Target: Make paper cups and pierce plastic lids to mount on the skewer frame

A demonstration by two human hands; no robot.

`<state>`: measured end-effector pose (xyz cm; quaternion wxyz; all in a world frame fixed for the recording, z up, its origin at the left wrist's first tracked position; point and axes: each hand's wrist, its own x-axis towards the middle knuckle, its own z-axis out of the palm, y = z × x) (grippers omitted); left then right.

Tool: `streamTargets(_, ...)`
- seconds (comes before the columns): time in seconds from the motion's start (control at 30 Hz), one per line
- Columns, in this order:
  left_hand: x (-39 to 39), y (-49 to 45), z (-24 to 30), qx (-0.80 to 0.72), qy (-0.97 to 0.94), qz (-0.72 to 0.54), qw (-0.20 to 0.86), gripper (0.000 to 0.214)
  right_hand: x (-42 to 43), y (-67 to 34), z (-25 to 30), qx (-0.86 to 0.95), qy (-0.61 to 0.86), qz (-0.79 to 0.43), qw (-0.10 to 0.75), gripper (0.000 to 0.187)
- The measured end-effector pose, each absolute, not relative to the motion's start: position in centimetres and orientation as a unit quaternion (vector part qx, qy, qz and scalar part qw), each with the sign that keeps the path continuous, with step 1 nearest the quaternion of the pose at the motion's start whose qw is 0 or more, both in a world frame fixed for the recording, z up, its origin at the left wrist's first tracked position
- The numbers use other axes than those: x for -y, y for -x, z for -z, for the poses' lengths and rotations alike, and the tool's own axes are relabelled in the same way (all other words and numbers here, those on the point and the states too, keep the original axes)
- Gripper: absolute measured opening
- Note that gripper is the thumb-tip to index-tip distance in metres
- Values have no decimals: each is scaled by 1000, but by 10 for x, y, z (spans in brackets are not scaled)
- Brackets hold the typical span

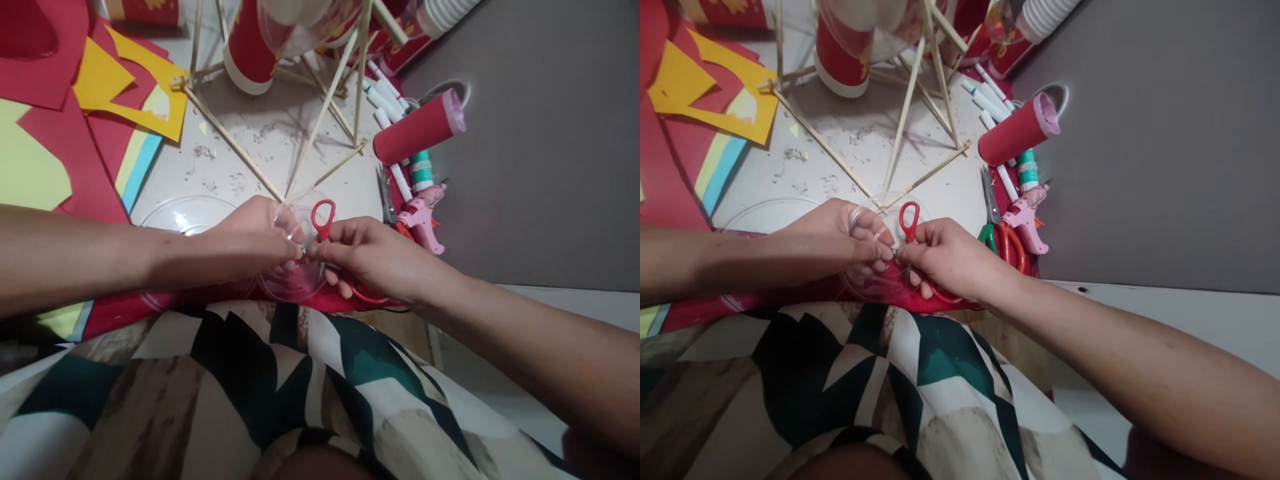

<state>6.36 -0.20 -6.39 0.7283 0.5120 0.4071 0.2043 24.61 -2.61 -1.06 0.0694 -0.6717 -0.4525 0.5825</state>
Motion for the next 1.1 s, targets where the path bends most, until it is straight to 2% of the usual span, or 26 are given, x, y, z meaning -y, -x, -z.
streamTargets(0.3, 8, -66, 51, -368, -531, -247, 723, 16, 42, -238, -3, 385, 699, -589, 127, 29)
streamTargets(0.47, 13, -63, 43, -344, -600, -319, 648, 14, 53, -235, -14, 428, 681, -563, 188, 36)
streamTargets(0.57, 13, -60, 36, -315, -654, -387, 568, 12, 55, -233, -20, 508, 662, -488, 257, 32)
streamTargets(0.7, 12, -56, 24, -286, -721, -456, 435, 17, 53, -232, -20, 652, 611, -298, 334, 16)
streamTargets(0.83, 6, -51, 20, -269, -752, -512, 315, 22, 47, -227, -15, 691, 566, -225, 389, 17)
streamTargets(0.9, 2, -47, 18, -249, -778, -534, 218, 23, 44, -221, -15, 678, 551, -229, 429, 20)
streamTargets(1.0, -4, -42, 15, -218, -799, -557, 68, 22, 39, -210, -18, 625, 529, -307, 484, 29)
streamTargets(1.1, -7, -38, 12, -198, -797, -570, -18, 22, 36, -202, -21, 561, 507, -384, 530, 31)
